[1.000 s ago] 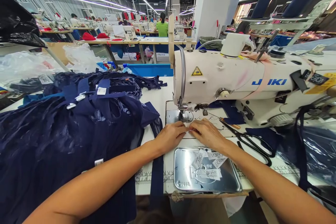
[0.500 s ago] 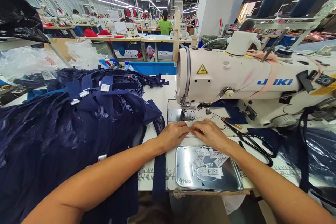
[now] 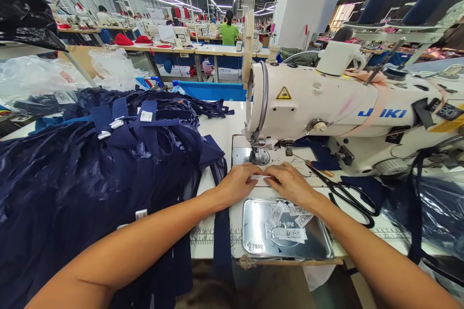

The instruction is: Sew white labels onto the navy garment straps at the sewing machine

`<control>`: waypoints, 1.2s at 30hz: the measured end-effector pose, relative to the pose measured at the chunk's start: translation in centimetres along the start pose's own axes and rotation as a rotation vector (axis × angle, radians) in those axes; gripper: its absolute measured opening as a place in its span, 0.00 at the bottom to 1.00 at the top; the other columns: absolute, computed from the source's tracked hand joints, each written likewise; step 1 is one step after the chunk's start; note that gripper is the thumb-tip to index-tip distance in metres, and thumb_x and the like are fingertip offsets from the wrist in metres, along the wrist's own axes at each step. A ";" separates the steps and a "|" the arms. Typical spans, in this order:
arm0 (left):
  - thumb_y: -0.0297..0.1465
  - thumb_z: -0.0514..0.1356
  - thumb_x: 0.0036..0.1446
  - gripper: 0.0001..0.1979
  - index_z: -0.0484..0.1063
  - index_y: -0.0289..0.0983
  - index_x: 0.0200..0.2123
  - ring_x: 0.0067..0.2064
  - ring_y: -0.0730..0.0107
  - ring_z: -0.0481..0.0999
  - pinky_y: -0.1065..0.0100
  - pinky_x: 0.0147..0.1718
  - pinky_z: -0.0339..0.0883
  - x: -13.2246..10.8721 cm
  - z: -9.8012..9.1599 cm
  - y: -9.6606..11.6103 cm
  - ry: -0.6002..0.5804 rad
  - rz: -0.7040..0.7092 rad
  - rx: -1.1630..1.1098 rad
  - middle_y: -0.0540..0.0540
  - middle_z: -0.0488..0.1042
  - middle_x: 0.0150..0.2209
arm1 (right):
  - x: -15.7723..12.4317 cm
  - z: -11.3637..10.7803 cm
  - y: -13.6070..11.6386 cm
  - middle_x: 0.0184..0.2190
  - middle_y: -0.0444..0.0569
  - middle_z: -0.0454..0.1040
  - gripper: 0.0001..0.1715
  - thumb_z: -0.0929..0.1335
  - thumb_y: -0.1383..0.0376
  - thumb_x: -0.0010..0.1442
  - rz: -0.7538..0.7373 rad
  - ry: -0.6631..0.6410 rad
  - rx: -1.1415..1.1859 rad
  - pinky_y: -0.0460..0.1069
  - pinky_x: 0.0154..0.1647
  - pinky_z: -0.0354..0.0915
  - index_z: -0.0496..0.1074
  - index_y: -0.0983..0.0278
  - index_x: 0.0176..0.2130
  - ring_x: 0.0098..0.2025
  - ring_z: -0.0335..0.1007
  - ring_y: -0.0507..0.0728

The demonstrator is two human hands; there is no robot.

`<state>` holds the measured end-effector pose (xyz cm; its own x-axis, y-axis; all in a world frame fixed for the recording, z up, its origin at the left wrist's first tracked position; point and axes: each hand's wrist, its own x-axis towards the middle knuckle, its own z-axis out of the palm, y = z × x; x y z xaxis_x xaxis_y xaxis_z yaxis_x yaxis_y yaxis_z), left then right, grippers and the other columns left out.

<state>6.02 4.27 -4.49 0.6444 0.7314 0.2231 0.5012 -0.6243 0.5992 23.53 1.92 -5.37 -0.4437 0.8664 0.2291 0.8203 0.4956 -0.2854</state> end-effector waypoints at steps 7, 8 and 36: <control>0.20 0.52 0.49 0.13 0.71 0.34 0.37 0.28 0.76 0.68 0.72 0.33 0.64 0.1 0.7 0.0 0.026 0.041 -0.001 0.49 0.70 0.30 | 0.0 0.2 -0.1 0.27 0.44 0.71 0.06 0.61 0.69 0.57 0.014 0.012 -0.031 0.50 0.36 0.55 0.64 0.64 0.29 0.27 0.63 0.53; 0.20 0.52 0.49 0.13 0.71 0.35 0.36 0.30 0.75 0.69 0.72 0.34 0.64 0.1 0.7 0.0 0.026 0.052 -0.002 0.49 0.70 0.30 | 0.0 0.2 -0.2 0.27 0.44 0.71 0.06 0.61 0.70 0.57 0.016 0.014 -0.032 0.50 0.36 0.55 0.64 0.64 0.28 0.27 0.62 0.53; 0.26 0.54 0.48 0.09 0.65 0.37 0.36 0.27 0.72 0.69 0.70 0.29 0.62 -0.7 0.2 1.1 0.028 -0.125 0.225 0.51 0.70 0.28 | -0.2 0.3 0.1 0.29 0.45 0.72 0.05 0.61 0.67 0.58 0.024 0.004 -0.012 0.49 0.36 0.54 0.66 0.63 0.32 0.28 0.62 0.53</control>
<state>6.24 3.02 -4.12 0.5546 0.8121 0.1815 0.6940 -0.5718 0.4376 23.60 1.82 -5.68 -0.4222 0.8780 0.2255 0.8353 0.4735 -0.2796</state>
